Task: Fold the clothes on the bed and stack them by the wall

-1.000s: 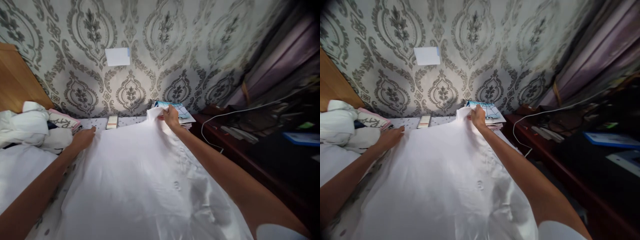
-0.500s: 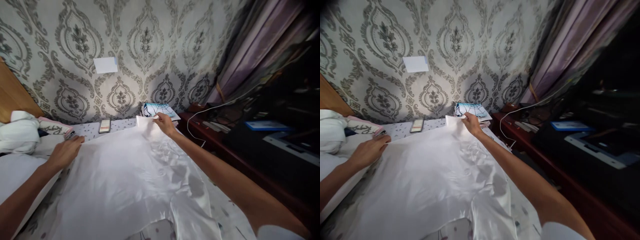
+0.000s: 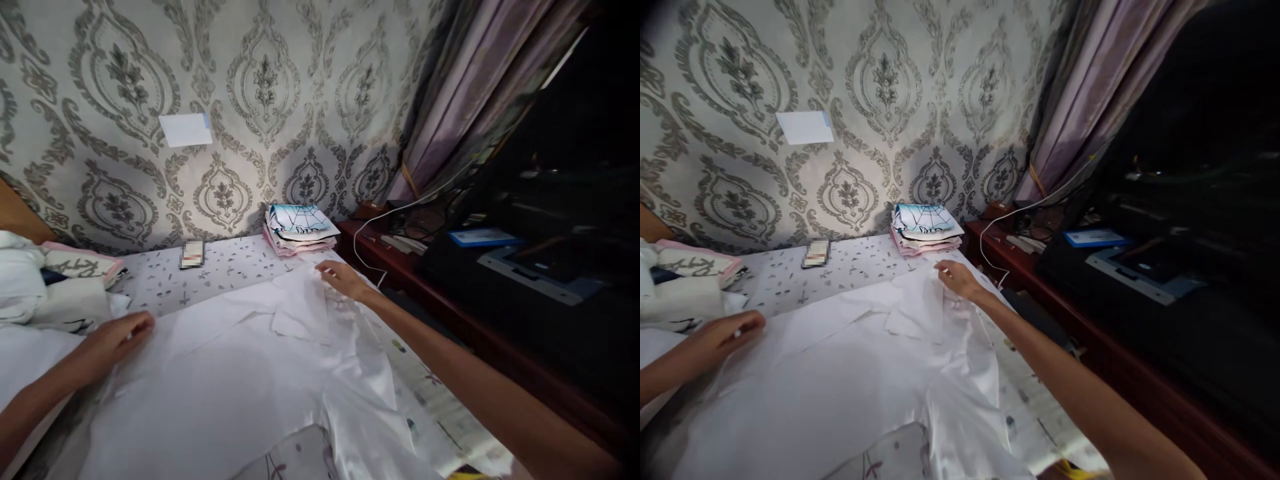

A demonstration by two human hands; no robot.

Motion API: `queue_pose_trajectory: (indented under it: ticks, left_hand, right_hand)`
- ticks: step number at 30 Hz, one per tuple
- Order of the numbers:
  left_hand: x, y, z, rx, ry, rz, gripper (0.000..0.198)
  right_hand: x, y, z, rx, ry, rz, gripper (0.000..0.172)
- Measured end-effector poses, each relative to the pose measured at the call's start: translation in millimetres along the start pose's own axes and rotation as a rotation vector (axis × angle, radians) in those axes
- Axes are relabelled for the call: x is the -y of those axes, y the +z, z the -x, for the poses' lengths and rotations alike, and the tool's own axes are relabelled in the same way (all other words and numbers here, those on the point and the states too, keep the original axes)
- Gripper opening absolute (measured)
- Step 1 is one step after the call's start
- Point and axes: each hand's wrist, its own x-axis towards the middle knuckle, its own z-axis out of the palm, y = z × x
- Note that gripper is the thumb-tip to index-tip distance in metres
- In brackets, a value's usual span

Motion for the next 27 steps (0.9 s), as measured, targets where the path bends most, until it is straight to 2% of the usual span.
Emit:
queue_pose_trajectory:
  ticks: [1,3,4,7,10,15,18,21,24,27]
  left_hand:
    - [2,-0.9,-10,-0.032,-0.027,-0.005,0.041]
    - [4,1.2,-26,-0.069,-0.096,-0.052,0.040]
    - [6,3.3,-31,-0.044,-0.133,-0.078,0.040]
    - [7,6.7,-36,0.125,-0.216,-0.122,0.032]
    - [10,-1.1,-38,0.186,-0.184,-0.111,0.020]
    - [19,-20.3,-67,0.023,-0.149,0.011,0.019]
    - [18,-16.2,-94,-0.033,-0.195,-0.014,0.011]
    - [11,-4.2,-114,0.002,-0.231,-0.057,0.011]
    - [9,2.1,-119,-0.020,-0.234,0.018,0.011]
    - [14,0.4,-114,-0.058,-0.279,0.259,0.010]
  right_hand:
    - [1,8,-16,-0.069,0.043,0.074,0.026]
    - [1,25,-42,-0.119,0.101,0.148,0.025]
    - [0,33,-52,-0.118,0.116,0.154,0.024]
    - [-7,47,-66,-0.117,0.151,0.172,0.012]
    - [-20,43,-66,-0.139,0.167,0.154,0.006]
    - [-43,25,-59,-0.305,0.193,0.106,0.011]
    - [-51,27,-60,-0.368,0.256,0.093,0.012]
    - [-56,36,-64,-0.358,0.288,0.110,0.014]
    - [-62,38,-65,-0.349,0.289,0.106,0.022]
    - [-71,34,-63,-0.350,0.285,0.096,0.029]
